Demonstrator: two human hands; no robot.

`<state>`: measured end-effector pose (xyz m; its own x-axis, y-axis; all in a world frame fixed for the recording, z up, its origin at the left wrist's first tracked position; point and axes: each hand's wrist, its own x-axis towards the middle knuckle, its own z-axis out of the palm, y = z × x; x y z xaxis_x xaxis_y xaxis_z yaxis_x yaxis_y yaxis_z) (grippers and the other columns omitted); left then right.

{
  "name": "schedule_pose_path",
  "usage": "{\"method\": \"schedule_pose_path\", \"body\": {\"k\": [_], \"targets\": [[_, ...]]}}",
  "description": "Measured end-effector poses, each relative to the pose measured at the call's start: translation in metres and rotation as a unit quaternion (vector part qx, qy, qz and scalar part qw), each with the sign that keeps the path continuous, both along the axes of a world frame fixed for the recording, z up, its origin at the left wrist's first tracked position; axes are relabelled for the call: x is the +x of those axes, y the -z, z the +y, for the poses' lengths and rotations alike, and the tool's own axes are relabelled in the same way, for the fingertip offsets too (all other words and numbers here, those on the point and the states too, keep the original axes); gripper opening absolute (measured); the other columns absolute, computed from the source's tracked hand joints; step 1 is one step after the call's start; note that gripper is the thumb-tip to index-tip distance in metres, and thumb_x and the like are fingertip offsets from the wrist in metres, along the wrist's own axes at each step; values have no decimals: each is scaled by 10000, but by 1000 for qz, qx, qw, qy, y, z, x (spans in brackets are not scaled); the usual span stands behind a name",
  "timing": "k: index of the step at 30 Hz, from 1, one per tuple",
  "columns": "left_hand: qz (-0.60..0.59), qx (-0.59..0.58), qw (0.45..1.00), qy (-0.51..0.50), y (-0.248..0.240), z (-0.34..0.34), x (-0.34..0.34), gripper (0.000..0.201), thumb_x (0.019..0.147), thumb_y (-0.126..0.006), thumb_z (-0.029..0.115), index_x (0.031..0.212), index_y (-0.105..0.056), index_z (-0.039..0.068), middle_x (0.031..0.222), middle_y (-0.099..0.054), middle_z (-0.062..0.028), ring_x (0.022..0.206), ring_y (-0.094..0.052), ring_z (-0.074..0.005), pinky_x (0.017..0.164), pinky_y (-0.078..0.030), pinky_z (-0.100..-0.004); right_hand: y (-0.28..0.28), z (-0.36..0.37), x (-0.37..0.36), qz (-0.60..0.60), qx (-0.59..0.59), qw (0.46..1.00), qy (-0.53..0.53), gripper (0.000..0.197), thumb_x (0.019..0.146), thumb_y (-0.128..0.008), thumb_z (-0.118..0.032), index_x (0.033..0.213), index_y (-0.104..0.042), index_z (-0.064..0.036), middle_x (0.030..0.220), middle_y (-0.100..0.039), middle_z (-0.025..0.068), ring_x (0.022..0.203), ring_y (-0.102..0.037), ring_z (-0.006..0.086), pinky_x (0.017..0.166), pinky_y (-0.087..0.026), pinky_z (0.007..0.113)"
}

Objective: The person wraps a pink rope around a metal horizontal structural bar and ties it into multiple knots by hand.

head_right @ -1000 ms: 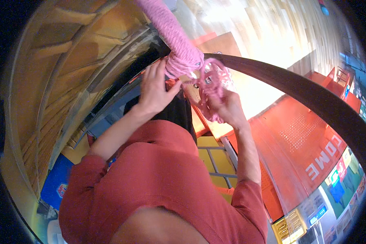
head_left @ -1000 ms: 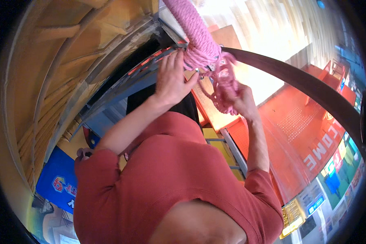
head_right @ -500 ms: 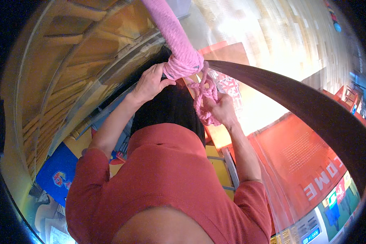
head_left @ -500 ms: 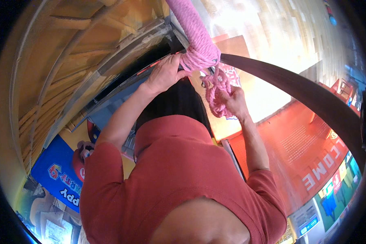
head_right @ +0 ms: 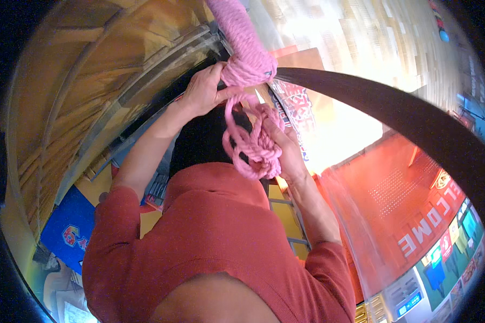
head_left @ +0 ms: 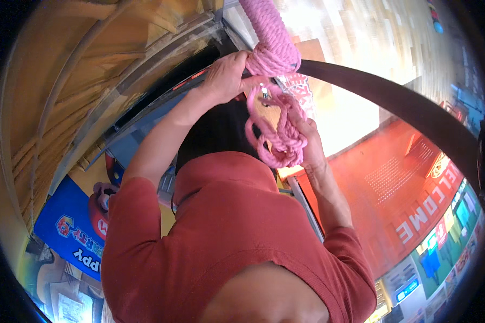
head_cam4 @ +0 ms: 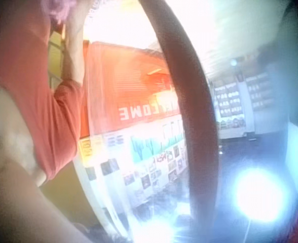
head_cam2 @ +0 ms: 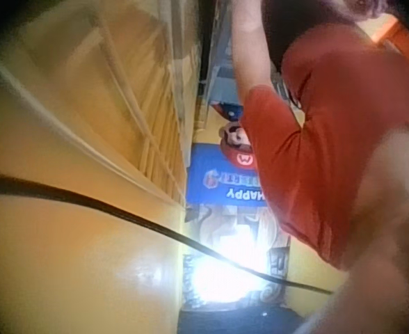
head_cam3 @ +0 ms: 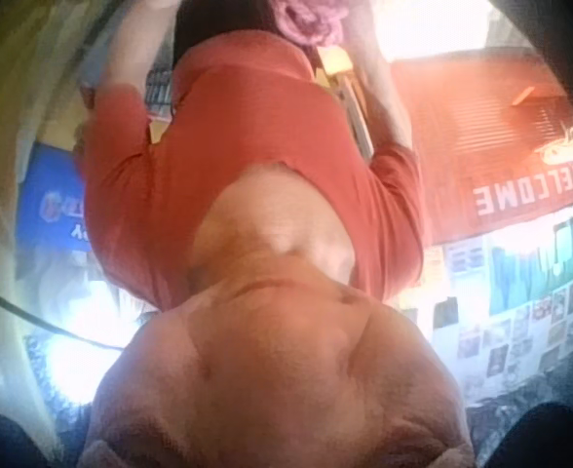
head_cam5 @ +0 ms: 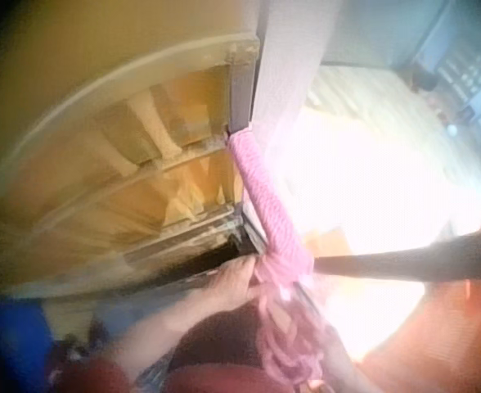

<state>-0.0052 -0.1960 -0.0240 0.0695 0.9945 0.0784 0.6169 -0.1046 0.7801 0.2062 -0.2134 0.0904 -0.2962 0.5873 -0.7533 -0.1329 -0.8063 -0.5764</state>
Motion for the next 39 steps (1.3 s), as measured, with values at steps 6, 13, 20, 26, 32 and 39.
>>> {"method": "schedule_pose_path", "body": {"k": [6,13,20,26,32,39], "targets": [[58,108,991,-55,-21,-23,-3,498,830,-653,367,1148,-522,8,1015,-622,-169,980,-586,-342,834,-452,-434,3,-32,-2,-41,21,999,-23,229,922,-491,-128,1007,-595,58,862,-650,101,752,-653,174,678,-528,284],[50,189,960,201,-37,-53,41,384,772,-607,122,1141,-583,21,1152,-573,-101,1125,-521,-246,1035,-371,-394,7,-23,15,-161,132,965,-161,264,915,-535,-181,942,-643,58,828,-660,82,697,-598,113,630,-481,271],[71,128,956,255,-31,-23,42,221,810,-545,147,1004,-579,46,955,-577,-121,946,-558,-302,854,-425,-394,-36,-11,-8,-276,268,888,-253,282,911,-499,-176,838,-622,68,664,-654,139,599,-630,182,567,-483,306],[-57,128,975,170,-55,-32,40,448,766,-623,70,1199,-509,54,1120,-562,-127,1106,-521,-303,966,-390,-402,-55,-4,-13,-308,402,800,-323,159,836,-547,-79,898,-618,50,647,-636,164,636,-666,214,597,-508,321],[-283,56,957,24,-90,-59,9,801,678,-752,100,1351,-319,62,1299,-434,-136,1207,-425,-276,1023,-328,-385,-56,7,-57,-295,512,683,-429,175,794,-627,-114,907,-605,18,710,-634,136,601,-645,250,543,-511,358],[-579,-7,805,-130,-56,-65,36,210,875,-556,172,1008,-475,31,840,-502,-59,748,-474,-147,641,-373,-284,-42,18,-143,-323,672,420,-517,273,794,-642,-277,848,-576,-18,769,-586,130,658,-619,275,569,-512,399]]}}
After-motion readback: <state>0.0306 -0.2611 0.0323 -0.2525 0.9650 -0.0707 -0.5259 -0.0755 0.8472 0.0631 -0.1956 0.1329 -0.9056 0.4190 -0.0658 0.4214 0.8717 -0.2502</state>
